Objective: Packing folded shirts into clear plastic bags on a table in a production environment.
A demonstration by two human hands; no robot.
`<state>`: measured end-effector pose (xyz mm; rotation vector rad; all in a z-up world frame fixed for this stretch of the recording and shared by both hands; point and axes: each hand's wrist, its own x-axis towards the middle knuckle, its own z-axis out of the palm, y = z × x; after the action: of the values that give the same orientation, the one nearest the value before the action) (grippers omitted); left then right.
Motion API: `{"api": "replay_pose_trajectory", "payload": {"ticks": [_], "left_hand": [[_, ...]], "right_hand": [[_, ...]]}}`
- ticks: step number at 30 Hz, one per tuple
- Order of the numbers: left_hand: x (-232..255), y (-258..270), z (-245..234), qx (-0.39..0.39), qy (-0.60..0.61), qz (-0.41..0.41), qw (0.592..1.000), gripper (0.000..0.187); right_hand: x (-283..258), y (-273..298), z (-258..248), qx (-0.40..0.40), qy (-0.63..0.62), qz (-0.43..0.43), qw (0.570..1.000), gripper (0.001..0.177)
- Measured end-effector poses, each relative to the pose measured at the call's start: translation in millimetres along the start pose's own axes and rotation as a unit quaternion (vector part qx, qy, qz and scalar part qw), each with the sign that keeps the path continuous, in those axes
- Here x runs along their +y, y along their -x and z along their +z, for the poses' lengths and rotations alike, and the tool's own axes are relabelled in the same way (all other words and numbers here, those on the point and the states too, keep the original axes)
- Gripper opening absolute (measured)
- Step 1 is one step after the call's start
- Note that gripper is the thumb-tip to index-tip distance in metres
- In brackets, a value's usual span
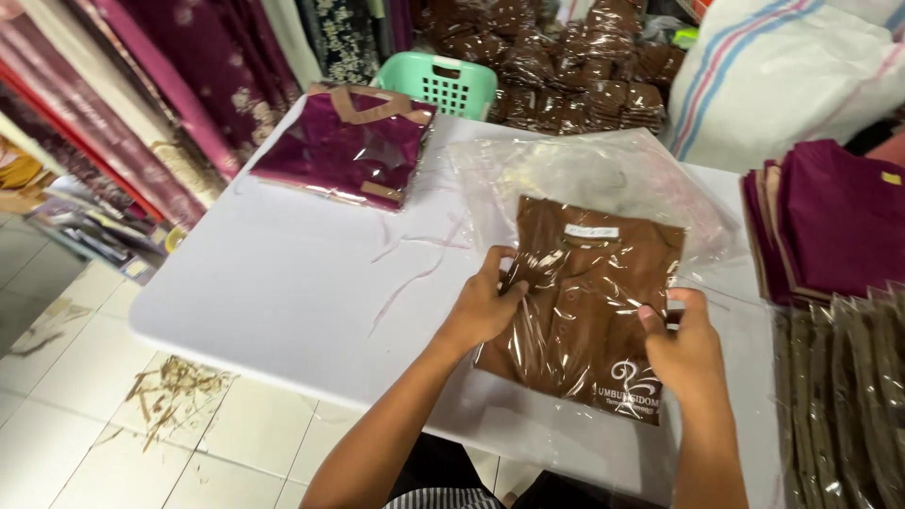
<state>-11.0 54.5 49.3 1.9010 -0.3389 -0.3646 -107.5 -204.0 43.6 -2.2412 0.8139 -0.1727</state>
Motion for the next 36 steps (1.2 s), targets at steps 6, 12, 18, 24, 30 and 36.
{"api": "replay_pose_trajectory", "payload": {"ticks": [6,12,18,24,30,36], "left_hand": [[-1,-3,-28,0.057,0.086,0.055,0.993,0.034],[12,-34,-131,0.181,0.007,0.171,0.969,0.039],[-17,-126,-272,0.252,-0.119,0.063,0.958,0.050],[-87,-204,-360,0.275,-0.193,-0.038,0.941,0.045],[-159,-241,-372,0.268,-0.224,-0.086,0.933,0.053],[-102,-193,-330,0.351,-0.411,-0.003,0.841,0.045]], "right_hand": [[-67,24,-13,-0.104,-0.106,0.056,0.987,0.032],[-124,-20,48,-0.099,-0.296,-0.156,0.937,0.056],[-237,-79,148,-0.282,-0.448,-0.124,0.840,0.080],[-307,-106,254,-0.276,-0.430,-0.092,0.855,0.075],[-290,-165,329,-0.176,-0.180,-0.138,0.958,0.086],[-306,-129,284,-0.012,0.063,-0.328,0.943,0.083]]}}
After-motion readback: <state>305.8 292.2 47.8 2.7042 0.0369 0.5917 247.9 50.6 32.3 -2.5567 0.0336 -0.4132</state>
